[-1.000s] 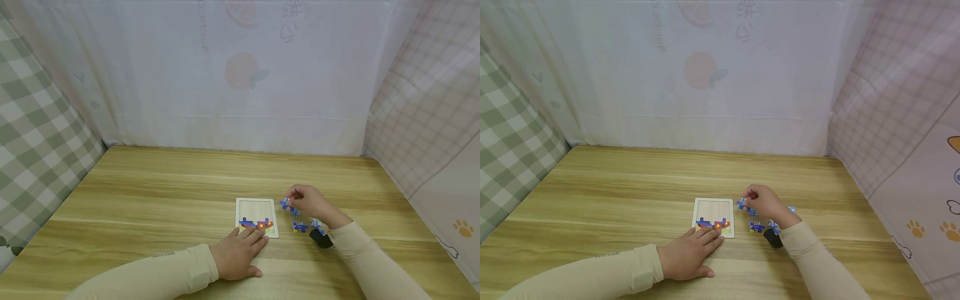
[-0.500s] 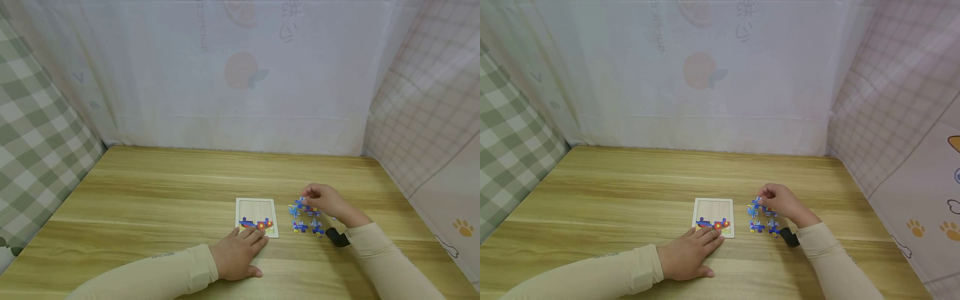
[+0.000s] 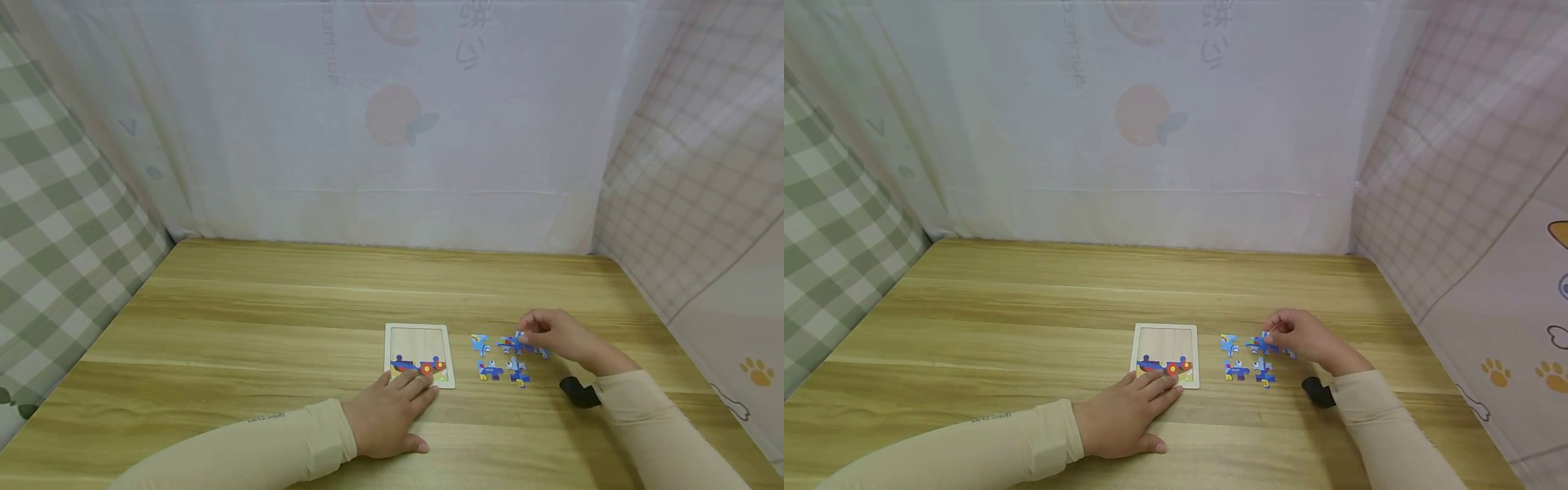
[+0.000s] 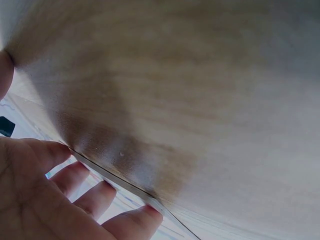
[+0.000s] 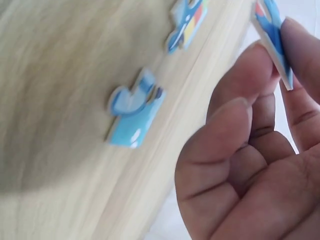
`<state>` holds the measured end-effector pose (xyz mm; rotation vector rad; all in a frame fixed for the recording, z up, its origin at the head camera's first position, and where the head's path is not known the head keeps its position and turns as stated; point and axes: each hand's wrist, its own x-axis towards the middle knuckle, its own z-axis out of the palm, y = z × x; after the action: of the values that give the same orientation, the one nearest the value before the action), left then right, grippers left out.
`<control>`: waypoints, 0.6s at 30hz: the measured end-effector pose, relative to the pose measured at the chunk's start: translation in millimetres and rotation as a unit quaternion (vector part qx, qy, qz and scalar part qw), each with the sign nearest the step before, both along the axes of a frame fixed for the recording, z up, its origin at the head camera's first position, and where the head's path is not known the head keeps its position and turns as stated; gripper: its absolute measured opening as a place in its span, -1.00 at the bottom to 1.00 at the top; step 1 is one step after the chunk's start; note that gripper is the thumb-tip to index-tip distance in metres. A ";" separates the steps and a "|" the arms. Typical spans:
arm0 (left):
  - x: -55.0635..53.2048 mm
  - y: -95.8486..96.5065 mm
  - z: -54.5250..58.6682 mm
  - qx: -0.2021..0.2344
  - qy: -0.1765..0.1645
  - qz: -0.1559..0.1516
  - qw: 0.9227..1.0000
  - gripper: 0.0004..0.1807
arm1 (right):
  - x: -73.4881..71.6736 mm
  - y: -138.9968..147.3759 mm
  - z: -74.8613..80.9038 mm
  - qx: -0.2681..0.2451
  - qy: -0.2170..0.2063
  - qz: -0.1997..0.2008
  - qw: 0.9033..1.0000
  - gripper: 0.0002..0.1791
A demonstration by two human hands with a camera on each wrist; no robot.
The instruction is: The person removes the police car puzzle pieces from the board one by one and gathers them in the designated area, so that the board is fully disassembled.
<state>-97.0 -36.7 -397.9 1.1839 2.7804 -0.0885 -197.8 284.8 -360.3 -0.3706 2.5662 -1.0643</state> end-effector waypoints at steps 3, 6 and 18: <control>-0.1 0.0 0.4 -0.001 -0.002 0.001 1.000 -0.17 | 0.5 7.6 -2.8 -0.006 -0.012 0.006 1.000 -0.75; -0.1 0.1 0.8 -0.002 -0.004 0.001 1.000 -0.18 | 0.8 15.7 -5.5 -0.012 -0.024 0.015 1.000 -0.76; -1.4 0.0 0.2 -0.005 0.000 -0.003 1.000 -0.17 | 6.6 37.0 -9.6 -0.015 -0.061 0.033 0.997 -0.81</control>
<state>-98.5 -36.7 -397.7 1.1889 2.7726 -0.1034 -191.1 321.8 -369.9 -0.3825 2.4163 -1.0679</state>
